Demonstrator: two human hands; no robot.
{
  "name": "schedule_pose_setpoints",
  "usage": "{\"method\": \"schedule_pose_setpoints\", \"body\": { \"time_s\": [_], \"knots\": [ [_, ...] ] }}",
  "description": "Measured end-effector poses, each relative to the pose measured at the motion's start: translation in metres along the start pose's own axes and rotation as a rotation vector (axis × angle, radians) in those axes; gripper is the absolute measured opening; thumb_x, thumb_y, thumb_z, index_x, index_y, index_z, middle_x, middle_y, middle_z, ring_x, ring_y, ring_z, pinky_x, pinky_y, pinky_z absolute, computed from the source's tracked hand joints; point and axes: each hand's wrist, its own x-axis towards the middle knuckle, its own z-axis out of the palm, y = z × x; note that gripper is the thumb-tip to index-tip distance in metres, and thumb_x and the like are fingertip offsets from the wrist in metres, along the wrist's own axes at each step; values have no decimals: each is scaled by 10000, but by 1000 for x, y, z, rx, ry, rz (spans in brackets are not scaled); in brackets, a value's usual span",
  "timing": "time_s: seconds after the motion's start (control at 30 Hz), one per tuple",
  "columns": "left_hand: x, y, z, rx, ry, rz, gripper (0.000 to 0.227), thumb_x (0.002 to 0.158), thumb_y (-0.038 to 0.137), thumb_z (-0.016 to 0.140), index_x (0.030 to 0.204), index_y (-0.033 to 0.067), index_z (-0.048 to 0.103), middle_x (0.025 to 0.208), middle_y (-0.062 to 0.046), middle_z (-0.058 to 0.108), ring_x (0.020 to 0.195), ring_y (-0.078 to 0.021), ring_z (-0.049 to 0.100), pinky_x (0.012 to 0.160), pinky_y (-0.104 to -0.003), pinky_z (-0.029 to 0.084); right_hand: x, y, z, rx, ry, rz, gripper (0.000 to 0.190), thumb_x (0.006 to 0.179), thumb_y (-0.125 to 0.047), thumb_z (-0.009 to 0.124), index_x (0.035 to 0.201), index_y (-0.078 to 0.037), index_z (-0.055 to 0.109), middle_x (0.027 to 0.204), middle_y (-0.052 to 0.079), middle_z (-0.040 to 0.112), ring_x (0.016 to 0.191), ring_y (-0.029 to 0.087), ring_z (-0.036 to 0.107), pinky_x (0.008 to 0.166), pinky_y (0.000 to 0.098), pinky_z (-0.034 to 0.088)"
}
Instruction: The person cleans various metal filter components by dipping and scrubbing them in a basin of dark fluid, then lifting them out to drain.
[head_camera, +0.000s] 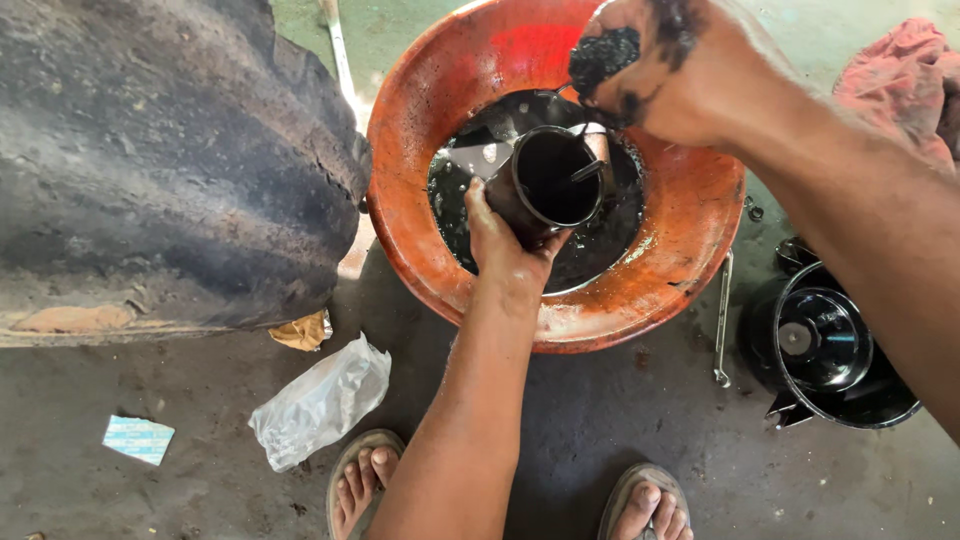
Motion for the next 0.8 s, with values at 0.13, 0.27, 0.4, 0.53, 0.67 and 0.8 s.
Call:
{"method": "schedule_pose_setpoints", "body": {
  "time_s": [0.13,0.27,0.4,0.53,0.67,0.8],
  "knots": [
    [11,-7,-7,-76,-93,-99,683,912,664,409,1374,191,582,1377,-116,611,1221,-354,628,936,-580,550,8,2,12,-6,56,-124,551,846,-267,806,1330,-79,623,1186,163,697,1020,286,687,908,414,524],
    [13,-13,-10,-83,-203,-148,693,915,659,359,1366,185,587,1369,-116,606,1195,-355,628,908,-556,558,18,-7,23,-269,153,-543,390,875,-271,863,1147,-40,704,1104,193,696,983,311,685,962,489,458],
    [13,-21,-8,-192,-223,-164,651,928,628,382,1331,174,617,1331,-126,628,1166,-359,646,892,-557,582,-1,-28,20,175,45,-126,496,816,-223,801,1273,-94,657,1089,131,690,972,244,680,858,371,525],
    [18,-25,-4,-302,-355,-120,504,961,565,492,1250,193,669,1254,-86,679,1120,-319,674,878,-524,603,-14,-44,15,236,111,-406,460,771,-195,833,1160,-10,671,1083,146,689,1000,247,674,868,353,518],
    [28,-25,-4,-425,-414,-134,508,941,596,551,1181,175,706,1213,-92,698,1092,-316,689,880,-517,611,-29,-59,1,247,-1,-316,433,743,-160,825,1138,-24,713,951,122,726,906,228,713,834,344,526],
    [50,-21,-12,-471,-426,-169,477,939,562,560,1155,164,712,1168,-78,712,1037,-300,713,882,-508,609,-40,-68,-11,265,-7,-465,343,740,-143,819,1033,-1,713,935,120,735,911,209,708,858,343,513]
  ]
}}
